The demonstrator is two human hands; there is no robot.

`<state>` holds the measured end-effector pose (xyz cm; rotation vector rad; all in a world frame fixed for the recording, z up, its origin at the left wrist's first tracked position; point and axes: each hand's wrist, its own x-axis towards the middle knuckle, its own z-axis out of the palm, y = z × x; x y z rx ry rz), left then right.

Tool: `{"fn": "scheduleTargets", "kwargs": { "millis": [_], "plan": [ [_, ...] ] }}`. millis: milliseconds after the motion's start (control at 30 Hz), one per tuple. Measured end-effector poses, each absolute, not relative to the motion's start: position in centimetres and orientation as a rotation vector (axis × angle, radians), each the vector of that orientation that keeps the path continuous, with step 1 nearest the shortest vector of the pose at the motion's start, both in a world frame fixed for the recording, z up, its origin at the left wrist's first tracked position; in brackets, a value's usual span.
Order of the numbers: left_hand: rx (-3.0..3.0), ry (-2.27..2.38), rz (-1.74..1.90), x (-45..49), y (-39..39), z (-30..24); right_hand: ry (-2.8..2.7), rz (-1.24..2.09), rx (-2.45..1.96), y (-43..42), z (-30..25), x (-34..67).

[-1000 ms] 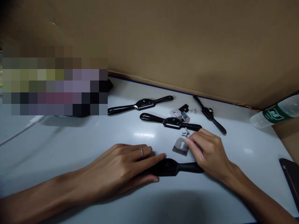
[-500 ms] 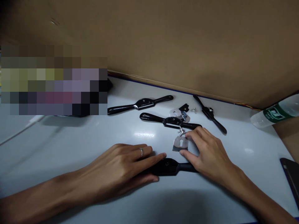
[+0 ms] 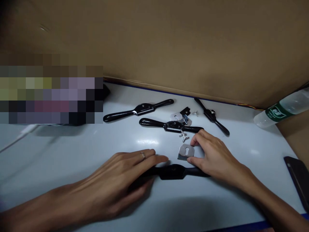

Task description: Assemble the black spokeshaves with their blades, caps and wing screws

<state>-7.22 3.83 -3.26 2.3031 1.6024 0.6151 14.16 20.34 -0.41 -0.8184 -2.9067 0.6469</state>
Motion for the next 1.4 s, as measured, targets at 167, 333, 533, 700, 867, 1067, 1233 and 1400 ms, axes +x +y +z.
{"fn": "scheduleTargets", "kwargs": {
  "millis": [167,333,533,700,867,1067,1233,1400],
  "plan": [
    [2.326,1.611,0.626,-7.3,3.9,-3.3,-2.897,0.733,-0.862,20.5,-0.3,14.5],
    [2.481,1.639,0.579,-7.5,4.0,-3.8,-2.884,0.758,-0.873,20.6,-0.4,14.7],
    [2.607,1.593,0.648,-7.8,4.2,-4.2,-2.840,0.843,-0.830,20.4,-0.5,14.6],
    [2.768,1.558,0.620,-8.0,4.2,-4.2,-2.721,1.022,-0.832,20.2,-0.8,14.3],
    [2.875,1.509,0.568,-8.0,4.2,-3.8,-2.643,1.134,-0.864,20.8,-1.2,14.0],
    [2.859,1.506,0.598,-7.9,4.4,-3.7,-2.282,1.460,-0.907,19.5,-1.6,13.5],
    [2.853,1.491,0.639,-7.9,4.5,-3.7,-2.283,1.362,-0.895,18.1,-2.2,13.2],
    [2.834,1.484,0.692,-7.8,4.5,-3.9,-2.260,1.461,-0.884,18.1,-2.3,13.1]
  ]
}}
